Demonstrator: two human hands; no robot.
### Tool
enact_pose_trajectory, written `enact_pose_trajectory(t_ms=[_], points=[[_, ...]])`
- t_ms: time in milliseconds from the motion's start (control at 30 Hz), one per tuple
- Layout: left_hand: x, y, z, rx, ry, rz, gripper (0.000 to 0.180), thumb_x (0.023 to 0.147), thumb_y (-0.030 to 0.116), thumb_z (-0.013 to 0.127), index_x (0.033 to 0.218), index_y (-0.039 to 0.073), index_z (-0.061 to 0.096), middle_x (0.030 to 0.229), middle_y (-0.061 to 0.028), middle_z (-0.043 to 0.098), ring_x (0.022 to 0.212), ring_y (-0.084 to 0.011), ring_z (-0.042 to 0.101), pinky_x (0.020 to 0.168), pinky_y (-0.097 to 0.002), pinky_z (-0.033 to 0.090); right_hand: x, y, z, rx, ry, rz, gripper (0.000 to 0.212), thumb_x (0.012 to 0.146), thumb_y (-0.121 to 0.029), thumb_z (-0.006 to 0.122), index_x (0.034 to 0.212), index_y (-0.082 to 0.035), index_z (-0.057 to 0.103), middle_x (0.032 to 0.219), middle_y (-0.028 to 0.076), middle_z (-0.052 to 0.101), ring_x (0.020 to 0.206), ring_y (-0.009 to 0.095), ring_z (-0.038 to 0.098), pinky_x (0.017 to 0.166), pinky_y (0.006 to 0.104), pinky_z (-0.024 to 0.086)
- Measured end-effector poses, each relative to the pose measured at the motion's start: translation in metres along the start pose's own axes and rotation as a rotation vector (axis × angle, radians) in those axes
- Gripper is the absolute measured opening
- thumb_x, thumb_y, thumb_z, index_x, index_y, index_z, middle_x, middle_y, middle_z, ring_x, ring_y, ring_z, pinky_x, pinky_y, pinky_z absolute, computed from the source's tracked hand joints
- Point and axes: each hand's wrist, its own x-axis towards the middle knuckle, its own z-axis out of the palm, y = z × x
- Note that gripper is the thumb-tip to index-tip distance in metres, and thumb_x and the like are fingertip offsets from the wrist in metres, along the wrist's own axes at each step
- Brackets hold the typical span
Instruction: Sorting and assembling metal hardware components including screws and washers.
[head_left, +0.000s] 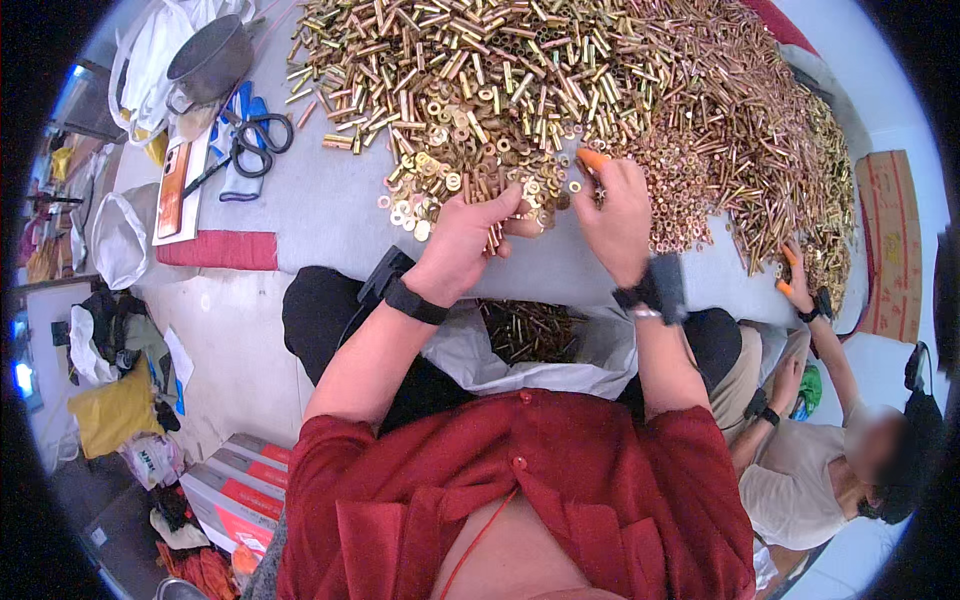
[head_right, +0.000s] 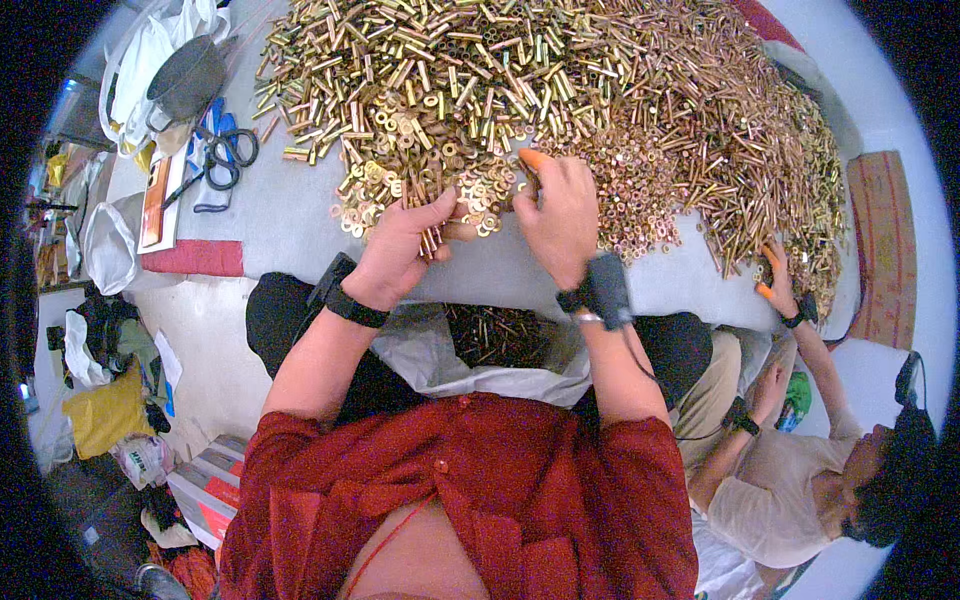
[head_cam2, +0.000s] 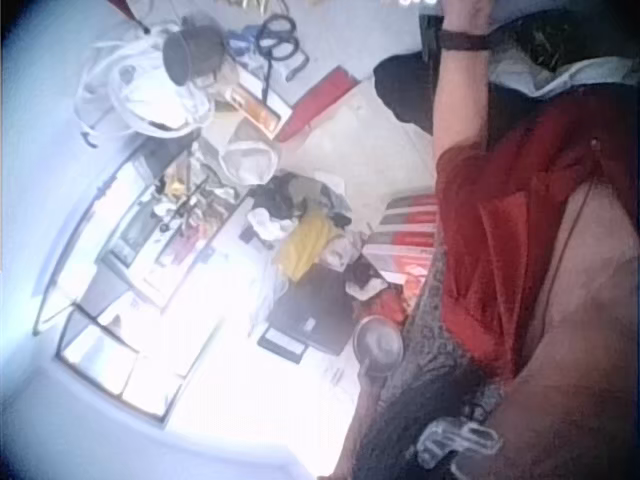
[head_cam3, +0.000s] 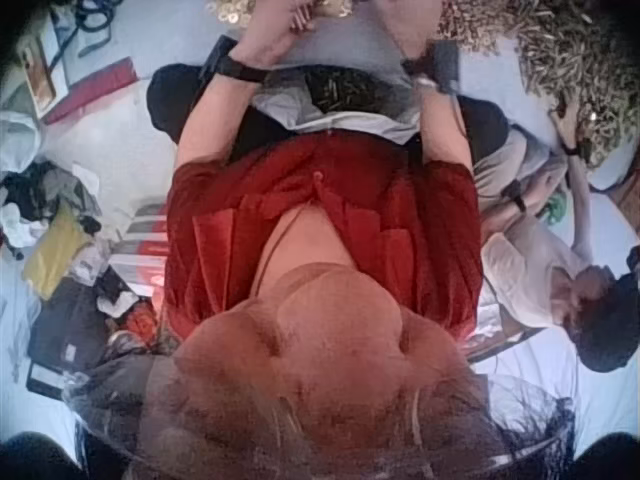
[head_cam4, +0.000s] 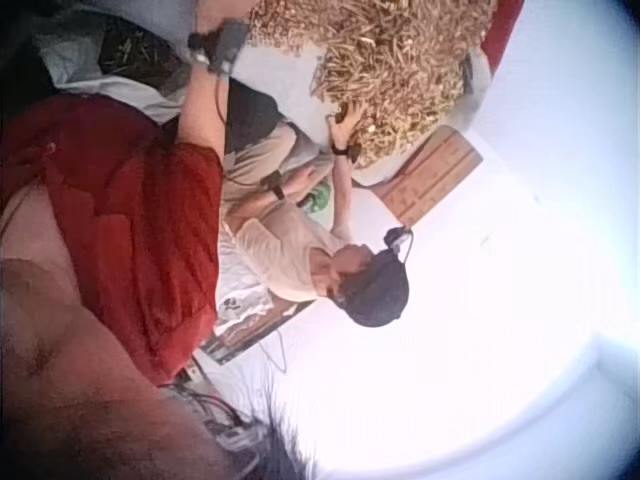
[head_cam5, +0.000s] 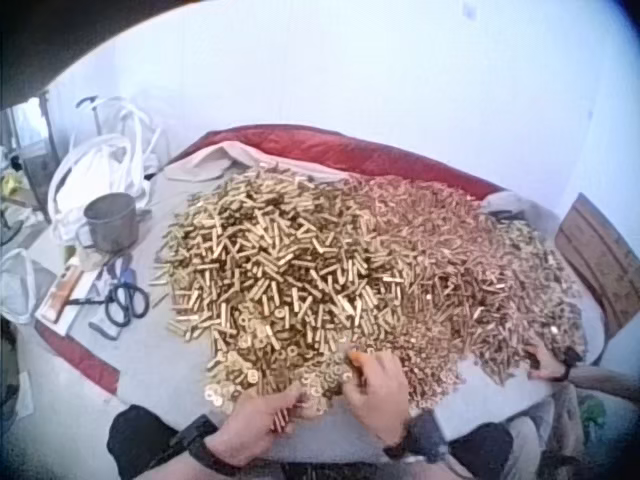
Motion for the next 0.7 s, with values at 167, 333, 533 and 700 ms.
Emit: enact_pose_trajectory(t_ms=[167,333,533,700], points=[[-0.016,0.000,0.012,0.127,-0.058,0.042,0.020,0.095,0.025,0.063,0.104,0.009,0.057,0.087,-0.0025,0.065,0.064,-0.0116,0.065,0.040,-0.0201,0.040,-0.041,-0.023,-0.033,1.119,-0.177,0.791,0.032,0.090,-0.005,0.059,0.122,-0.003,0.054,0.099,0.007,0.062,0.086,0.019,0.065,0.074,0.0317,0.052],[-0.018,-0.003,0.012,0.121,-0.048,0.013,0.019,0.096,0.026,0.061,0.102,0.008,0.058,0.085,-0.0028,0.065,0.065,-0.0116,0.065,0.041,-0.0207,0.040,-0.053,-0.038,-0.054,1.559,-0.053,0.845,0.034,0.093,-0.005,0.058,0.126,-0.004,0.051,0.103,0.008,0.061,0.093,0.024,0.066,0.076,0.0343,0.053],[-0.016,-0.001,0.011,0.120,-0.033,-0.004,0.019,0.096,0.026,0.062,0.101,0.008,0.060,0.085,-0.0026,0.064,0.066,-0.0123,0.066,0.042,-0.0214,0.039,-0.036,-0.107,-0.150,1.904,-0.221,0.127,0.023,0.093,-0.020,0.059,0.113,-0.010,0.054,0.080,0.002,0.051,0.063,0.020,0.051,0.069,0.0401,0.047],[-0.014,-0.007,0.006,0.087,-0.060,-0.021,0.017,0.096,0.025,0.062,0.099,0.008,0.058,0.082,-0.0011,0.061,0.064,-0.0126,0.064,0.041,-0.0216,0.037,-0.049,-0.145,-0.191,1.491,0.045,0.070,0.016,0.095,-0.021,0.058,0.096,-0.008,0.050,0.078,0.003,0.050,0.066,0.016,0.052,0.059,0.0297,0.045]])
